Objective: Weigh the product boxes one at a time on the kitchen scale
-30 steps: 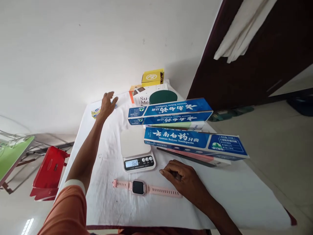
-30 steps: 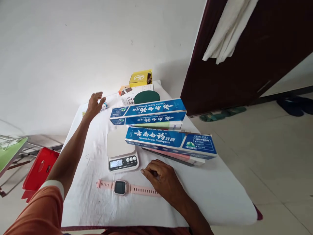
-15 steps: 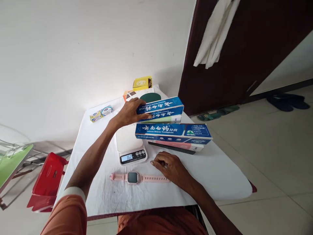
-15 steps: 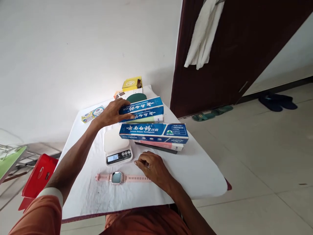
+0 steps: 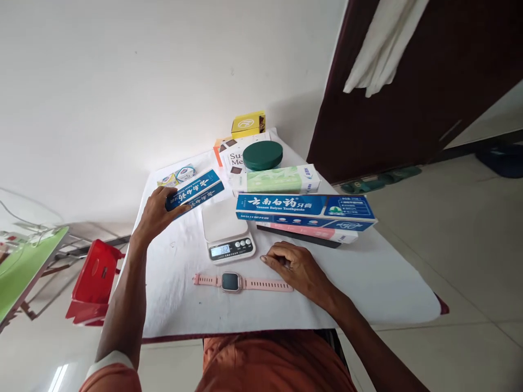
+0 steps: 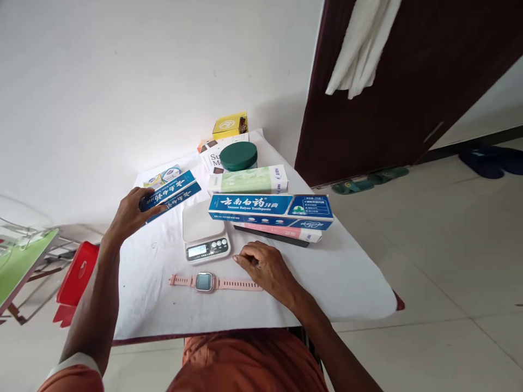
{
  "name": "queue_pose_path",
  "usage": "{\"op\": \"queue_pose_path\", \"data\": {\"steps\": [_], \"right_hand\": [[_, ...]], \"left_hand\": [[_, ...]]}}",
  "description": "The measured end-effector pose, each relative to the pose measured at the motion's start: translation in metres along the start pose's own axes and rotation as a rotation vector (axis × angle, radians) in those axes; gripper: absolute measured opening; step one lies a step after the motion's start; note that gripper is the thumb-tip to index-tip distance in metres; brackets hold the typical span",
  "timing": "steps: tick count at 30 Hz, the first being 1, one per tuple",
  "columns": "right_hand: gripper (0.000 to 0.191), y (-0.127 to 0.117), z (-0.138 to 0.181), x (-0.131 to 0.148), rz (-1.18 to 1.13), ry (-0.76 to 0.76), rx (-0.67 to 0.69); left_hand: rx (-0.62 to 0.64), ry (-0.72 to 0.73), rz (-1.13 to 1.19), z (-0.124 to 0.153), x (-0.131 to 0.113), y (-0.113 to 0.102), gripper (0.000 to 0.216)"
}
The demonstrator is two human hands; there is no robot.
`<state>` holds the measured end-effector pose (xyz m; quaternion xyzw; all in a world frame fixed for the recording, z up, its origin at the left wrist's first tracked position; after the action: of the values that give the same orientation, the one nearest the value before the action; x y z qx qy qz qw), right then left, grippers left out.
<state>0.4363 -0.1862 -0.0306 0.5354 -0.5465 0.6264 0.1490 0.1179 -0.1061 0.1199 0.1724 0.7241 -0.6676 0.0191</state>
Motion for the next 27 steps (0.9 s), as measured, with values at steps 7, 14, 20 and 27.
{"op": "queue_pose_path", "data": {"steps": [7, 14, 20, 27], "right_hand": [[0.040, -0.001, -0.001, 0.002, -0.012, 0.067, 0.020], [0.045, -0.001, -0.001, 0.003, -0.016, 0.117, 0.009], [0.047, -0.001, -0.001, 0.003, 0.007, 0.121, 0.009], [0.047, 0.000, -0.001, 0.002, -0.021, 0.125, 0.019]], "left_hand": [[0.181, 0.026, 0.017, 0.031, 0.018, 0.037, 0.050], [0.358, 0.223, -0.001, 0.017, -0.005, 0.058, 0.045], [0.383, 0.213, 0.004, 0.012, -0.008, 0.058, 0.052], [0.421, 0.191, 0.081, 0.016, -0.004, 0.059, 0.064]]}}
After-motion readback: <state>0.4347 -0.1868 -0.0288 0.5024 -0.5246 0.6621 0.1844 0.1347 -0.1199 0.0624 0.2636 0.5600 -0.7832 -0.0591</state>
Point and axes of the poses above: each hand's wrist, its own z-axis away from the middle knuckle, its own y-axis out of the palm, x = y × z, the point moved 5 cm from there along -z, towards the middle knuckle, and after that the axes turned 12 degrees about x, right-handed, at the moved point
